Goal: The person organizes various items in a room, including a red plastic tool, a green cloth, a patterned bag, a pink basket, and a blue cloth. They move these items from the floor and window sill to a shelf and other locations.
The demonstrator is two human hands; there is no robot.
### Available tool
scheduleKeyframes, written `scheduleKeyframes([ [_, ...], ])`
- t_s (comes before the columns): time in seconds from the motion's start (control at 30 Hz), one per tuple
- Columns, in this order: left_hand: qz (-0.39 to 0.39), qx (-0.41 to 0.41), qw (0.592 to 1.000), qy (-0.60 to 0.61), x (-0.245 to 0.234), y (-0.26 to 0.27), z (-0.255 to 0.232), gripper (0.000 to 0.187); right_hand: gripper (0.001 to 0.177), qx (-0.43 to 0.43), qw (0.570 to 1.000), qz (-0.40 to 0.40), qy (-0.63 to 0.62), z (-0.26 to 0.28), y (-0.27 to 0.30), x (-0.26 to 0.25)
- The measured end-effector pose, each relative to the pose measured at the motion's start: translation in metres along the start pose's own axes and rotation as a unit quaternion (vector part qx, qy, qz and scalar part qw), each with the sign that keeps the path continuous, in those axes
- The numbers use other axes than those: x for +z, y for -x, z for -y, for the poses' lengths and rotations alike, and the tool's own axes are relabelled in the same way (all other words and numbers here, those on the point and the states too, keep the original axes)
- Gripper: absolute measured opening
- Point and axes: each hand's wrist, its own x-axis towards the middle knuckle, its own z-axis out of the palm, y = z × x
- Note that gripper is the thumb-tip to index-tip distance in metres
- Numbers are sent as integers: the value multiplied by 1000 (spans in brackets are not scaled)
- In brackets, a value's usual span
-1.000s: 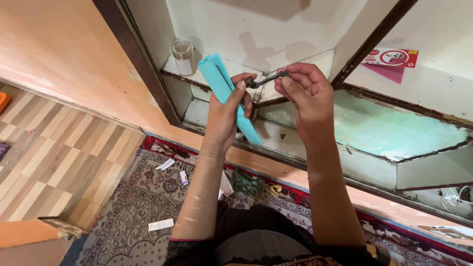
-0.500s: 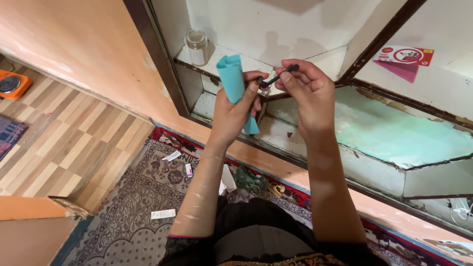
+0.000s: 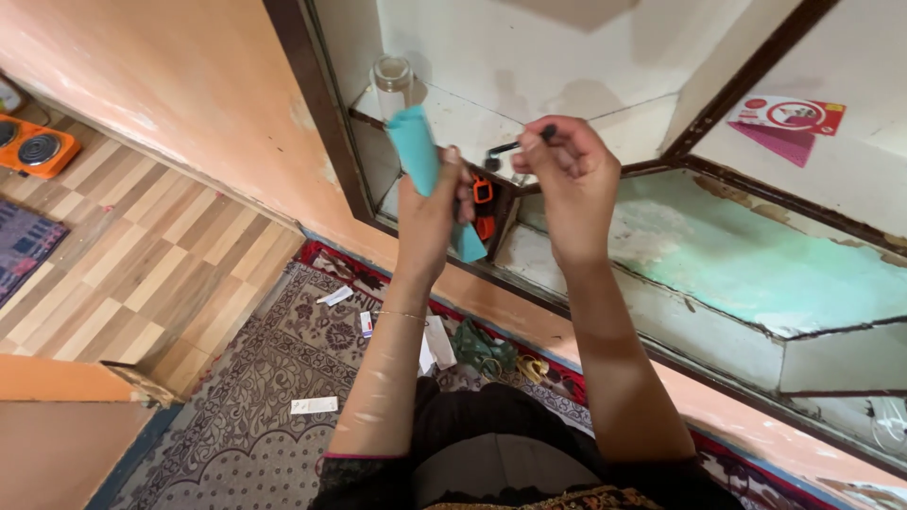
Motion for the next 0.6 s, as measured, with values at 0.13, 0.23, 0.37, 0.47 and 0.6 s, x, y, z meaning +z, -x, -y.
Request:
scheduleKeyframes([
  [0.13,-236,-59,969,-37,-34,-9,12,27,8,31,997,-37,60,-51,-4,6],
  [0.23,-330,-67,941,-42,-64,-10,29,24,22,154,983,97,13,-94,6,31],
  [0.37,-378,-49,925,-4,-92,-14,36,20,41,212,951,226,10,-152,-7,76],
  [0.47,-391,-39,920,4,-101,-17,22,19,35,69,977,137,148,-189,-53,97],
  [0.6,-377,-47,925,-11,-107,-25,19,22,55,83,967,34,237,-231,-96,118],
])
